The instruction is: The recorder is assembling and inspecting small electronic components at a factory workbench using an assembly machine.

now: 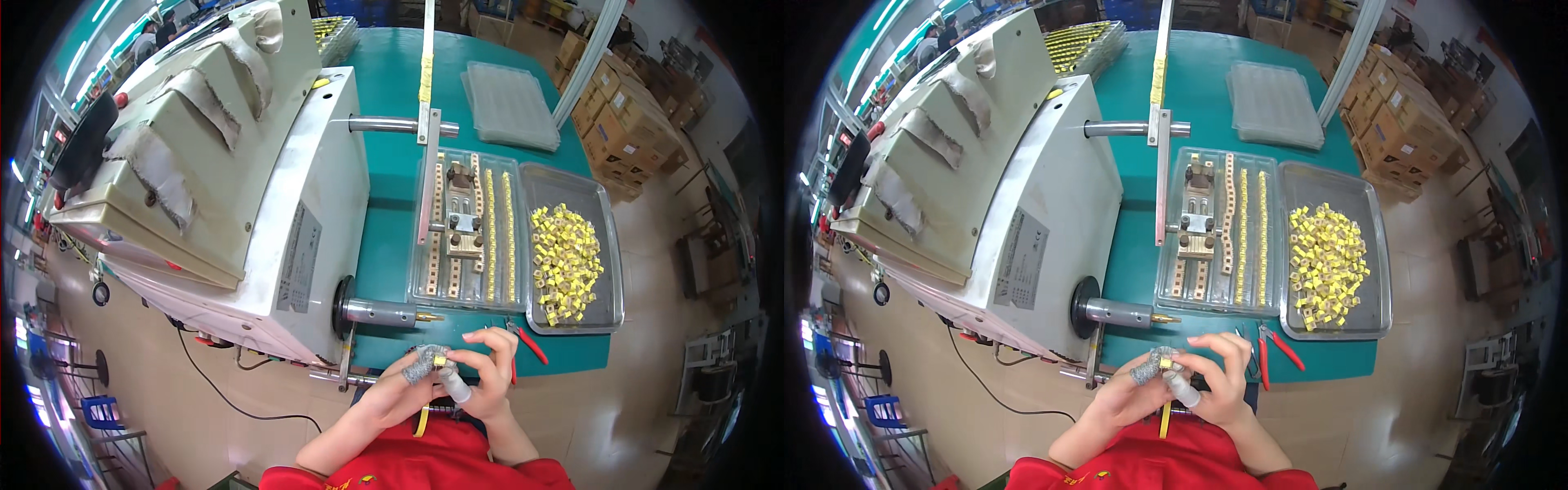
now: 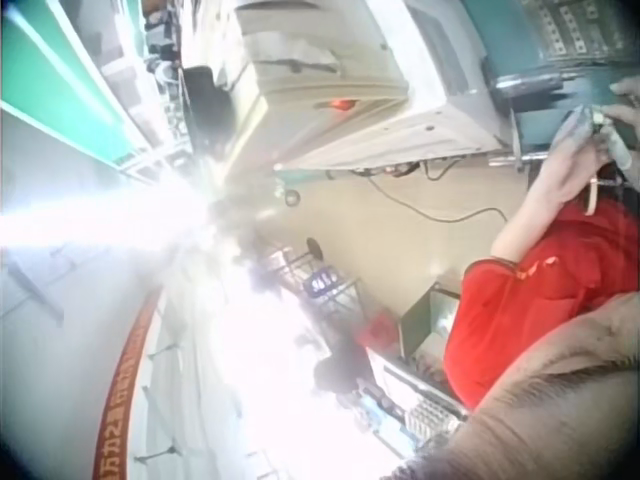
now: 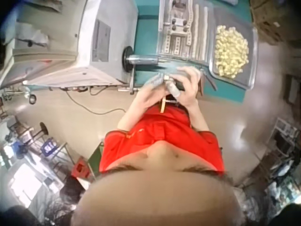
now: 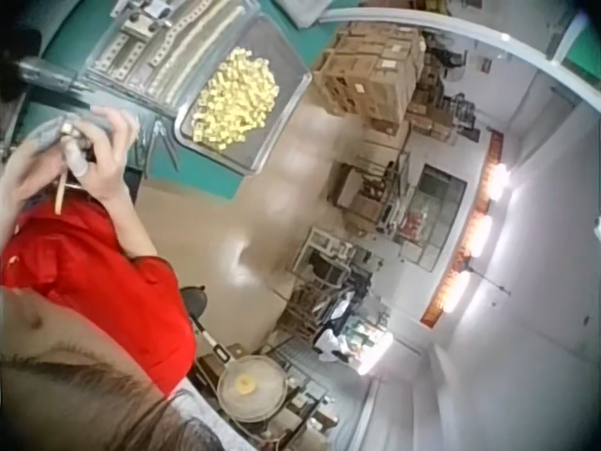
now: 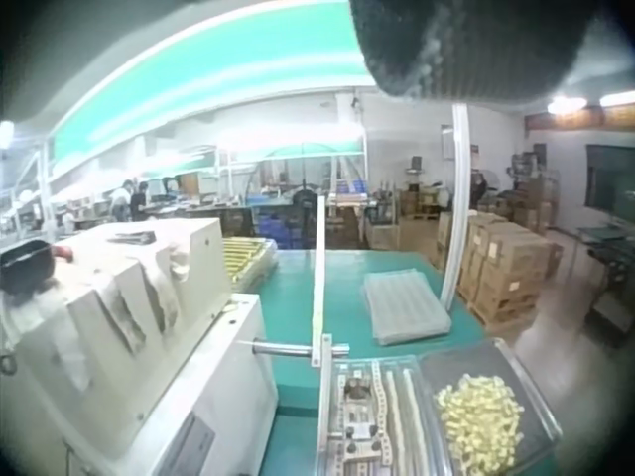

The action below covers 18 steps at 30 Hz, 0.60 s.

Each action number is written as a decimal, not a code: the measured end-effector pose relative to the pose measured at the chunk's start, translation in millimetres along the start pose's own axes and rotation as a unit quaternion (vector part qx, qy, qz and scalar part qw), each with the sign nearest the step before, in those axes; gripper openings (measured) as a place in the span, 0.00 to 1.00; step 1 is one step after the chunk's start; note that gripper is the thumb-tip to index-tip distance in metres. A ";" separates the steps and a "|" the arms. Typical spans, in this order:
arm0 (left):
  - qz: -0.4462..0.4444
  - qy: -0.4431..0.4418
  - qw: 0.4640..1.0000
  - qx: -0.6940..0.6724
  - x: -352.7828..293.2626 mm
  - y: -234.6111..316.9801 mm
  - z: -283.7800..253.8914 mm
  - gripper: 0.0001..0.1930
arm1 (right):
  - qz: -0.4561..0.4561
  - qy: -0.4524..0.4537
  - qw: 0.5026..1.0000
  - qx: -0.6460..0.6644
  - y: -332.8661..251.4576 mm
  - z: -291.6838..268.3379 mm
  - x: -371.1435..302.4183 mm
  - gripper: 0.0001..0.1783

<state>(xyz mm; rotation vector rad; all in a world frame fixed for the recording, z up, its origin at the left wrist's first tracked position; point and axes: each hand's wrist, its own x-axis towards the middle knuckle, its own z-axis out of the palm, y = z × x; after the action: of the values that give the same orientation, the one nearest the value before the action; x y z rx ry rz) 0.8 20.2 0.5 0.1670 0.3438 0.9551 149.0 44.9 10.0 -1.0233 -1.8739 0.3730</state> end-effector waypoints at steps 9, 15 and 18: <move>0.027 0.001 0.999 0.017 -2.6 -1.7 3.6 0.19 | -0.126 0.064 0.990 -0.021 10.6 9.1 -3.0 0.15; 0.052 -0.005 0.998 0.037 2.7 -9.1 -1.8 0.17 | 0.024 0.066 0.993 0.094 0.3 15.0 -3.1 0.08; 0.062 0.005 0.997 0.049 5.1 -8.0 4.2 0.16 | 0.135 0.054 0.960 0.240 -5.2 23.7 -11.7 0.07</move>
<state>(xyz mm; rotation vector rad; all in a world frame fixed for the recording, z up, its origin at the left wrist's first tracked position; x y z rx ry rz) 11.1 19.9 1.0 0.2758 0.3929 1.0621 129.0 36.4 -5.9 -0.9376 -1.4437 0.8685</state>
